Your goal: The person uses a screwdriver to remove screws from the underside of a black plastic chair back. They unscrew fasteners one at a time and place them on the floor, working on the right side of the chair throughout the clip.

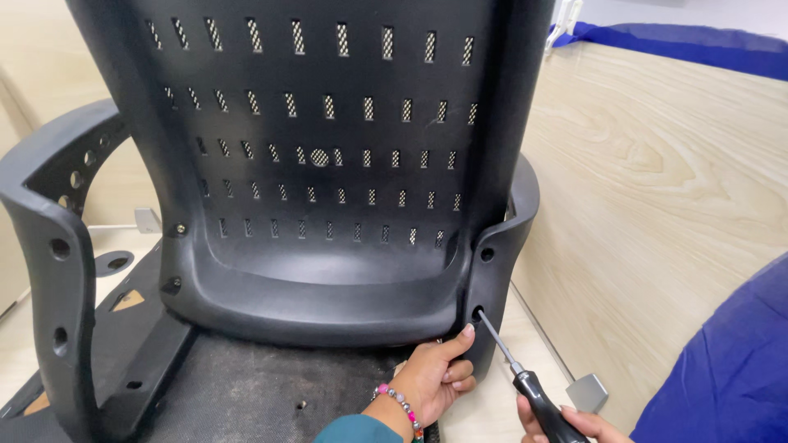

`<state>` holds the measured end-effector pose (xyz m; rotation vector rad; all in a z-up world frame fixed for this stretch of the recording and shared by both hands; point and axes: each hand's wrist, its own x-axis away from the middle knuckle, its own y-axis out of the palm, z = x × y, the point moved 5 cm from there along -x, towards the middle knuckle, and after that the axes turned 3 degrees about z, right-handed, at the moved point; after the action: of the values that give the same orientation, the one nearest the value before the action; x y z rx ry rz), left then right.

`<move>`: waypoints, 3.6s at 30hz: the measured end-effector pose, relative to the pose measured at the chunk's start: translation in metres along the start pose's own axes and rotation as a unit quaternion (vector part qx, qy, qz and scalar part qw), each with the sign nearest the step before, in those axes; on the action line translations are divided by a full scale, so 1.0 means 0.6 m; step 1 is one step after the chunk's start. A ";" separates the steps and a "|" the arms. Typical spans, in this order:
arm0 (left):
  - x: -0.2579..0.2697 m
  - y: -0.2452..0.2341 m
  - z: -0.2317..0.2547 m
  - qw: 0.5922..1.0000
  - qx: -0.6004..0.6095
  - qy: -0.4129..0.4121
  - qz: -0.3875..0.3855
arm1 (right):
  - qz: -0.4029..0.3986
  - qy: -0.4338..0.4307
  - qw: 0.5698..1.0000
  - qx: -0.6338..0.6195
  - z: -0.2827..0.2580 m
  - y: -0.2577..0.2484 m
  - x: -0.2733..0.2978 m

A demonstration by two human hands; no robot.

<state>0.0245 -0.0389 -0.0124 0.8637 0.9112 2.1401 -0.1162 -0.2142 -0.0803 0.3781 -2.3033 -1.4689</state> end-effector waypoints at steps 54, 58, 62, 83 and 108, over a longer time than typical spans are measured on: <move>-0.005 -0.002 0.002 1.000 -0.014 -0.015 0.021 | 0.255 -0.240 0.658 0.667 0.024 0.113 -0.027; -0.002 0.002 0.005 1.000 0.003 -0.001 0.014 | 0.192 -0.155 0.941 0.231 0.040 0.083 0.013; 0.000 0.002 0.004 1.000 -0.004 0.005 0.013 | -0.040 -0.141 0.986 0.080 0.070 0.101 0.004; -0.001 0.002 0.004 0.999 -0.031 0.007 0.019 | 0.432 -0.033 0.347 0.832 0.061 0.227 -0.028; 0.008 0.007 0.008 0.999 0.034 -0.012 0.036 | 0.274 -0.149 0.950 0.019 0.100 0.126 -0.008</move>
<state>0.0238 -0.0358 -0.0049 0.9667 0.9606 2.1656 -0.1405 -0.1324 -0.0354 -0.4790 -2.3883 -1.2557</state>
